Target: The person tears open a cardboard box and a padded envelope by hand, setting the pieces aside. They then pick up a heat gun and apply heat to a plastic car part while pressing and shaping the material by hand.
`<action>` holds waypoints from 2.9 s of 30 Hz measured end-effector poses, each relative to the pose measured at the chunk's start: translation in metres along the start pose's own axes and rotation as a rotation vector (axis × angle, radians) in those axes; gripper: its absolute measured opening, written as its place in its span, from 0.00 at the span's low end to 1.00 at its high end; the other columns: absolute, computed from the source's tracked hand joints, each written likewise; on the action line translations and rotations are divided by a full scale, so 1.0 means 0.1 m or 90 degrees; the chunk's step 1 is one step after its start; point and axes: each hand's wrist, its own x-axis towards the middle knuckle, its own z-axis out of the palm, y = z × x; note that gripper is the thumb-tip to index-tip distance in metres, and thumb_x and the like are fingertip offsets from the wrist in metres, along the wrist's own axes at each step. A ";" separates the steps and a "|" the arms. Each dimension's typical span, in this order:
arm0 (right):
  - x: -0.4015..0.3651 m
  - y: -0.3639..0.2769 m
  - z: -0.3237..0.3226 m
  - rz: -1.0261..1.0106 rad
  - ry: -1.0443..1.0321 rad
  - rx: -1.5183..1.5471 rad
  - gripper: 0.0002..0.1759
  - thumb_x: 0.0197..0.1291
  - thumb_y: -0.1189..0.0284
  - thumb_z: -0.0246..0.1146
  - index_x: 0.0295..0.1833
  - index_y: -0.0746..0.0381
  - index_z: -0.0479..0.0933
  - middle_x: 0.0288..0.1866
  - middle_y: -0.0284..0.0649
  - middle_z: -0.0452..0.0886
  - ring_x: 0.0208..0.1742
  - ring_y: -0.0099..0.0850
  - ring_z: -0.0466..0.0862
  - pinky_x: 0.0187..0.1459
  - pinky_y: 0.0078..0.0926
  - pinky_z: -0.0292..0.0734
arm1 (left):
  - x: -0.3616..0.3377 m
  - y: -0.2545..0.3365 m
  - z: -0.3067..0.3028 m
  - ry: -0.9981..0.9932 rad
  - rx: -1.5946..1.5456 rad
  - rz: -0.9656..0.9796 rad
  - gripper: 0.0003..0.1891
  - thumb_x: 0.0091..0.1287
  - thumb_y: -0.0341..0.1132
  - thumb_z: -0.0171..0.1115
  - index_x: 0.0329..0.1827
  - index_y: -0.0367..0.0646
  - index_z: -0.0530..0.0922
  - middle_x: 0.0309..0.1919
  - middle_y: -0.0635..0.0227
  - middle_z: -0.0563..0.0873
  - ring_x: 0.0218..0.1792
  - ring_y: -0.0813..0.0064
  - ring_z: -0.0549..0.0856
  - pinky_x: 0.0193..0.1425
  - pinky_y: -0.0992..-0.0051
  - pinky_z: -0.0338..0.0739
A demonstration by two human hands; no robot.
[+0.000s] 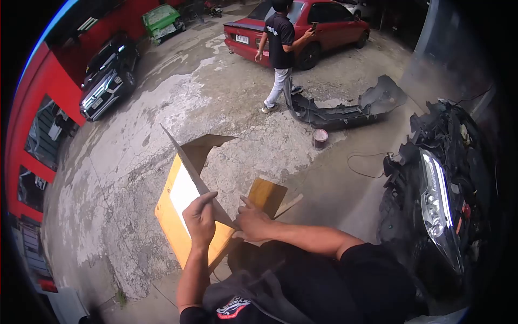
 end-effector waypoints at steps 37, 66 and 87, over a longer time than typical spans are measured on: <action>3.55 3.20 -0.61 0.057 -0.187 -0.117 0.20 0.67 0.51 0.57 0.41 0.54 0.87 0.39 0.43 0.86 0.49 0.41 0.80 0.59 0.39 0.63 | 3.99 -2.98 0.92 -0.507 0.567 0.461 0.10 0.53 0.48 0.67 0.31 0.57 0.88 0.43 0.74 0.76 0.52 0.71 0.73 0.54 0.66 0.66; 5.49 5.48 -2.09 0.403 0.053 0.066 0.17 0.60 0.57 0.66 0.33 0.62 0.82 0.28 0.44 0.77 0.44 0.43 0.75 0.55 0.38 0.67 | 8.56 -4.38 0.57 -0.491 0.156 0.427 0.15 0.48 0.44 0.78 0.29 0.47 0.81 0.35 0.67 0.72 0.39 0.64 0.72 0.46 0.65 0.65; 6.26 7.79 -2.80 0.581 -0.026 0.187 0.25 0.54 0.50 0.70 0.41 0.63 0.82 0.33 0.49 0.83 0.40 0.47 0.83 0.44 0.41 0.76 | 10.70 -5.55 2.17 -0.343 0.162 0.277 0.16 0.42 0.39 0.80 0.27 0.43 0.81 0.31 0.66 0.73 0.35 0.62 0.73 0.39 0.64 0.68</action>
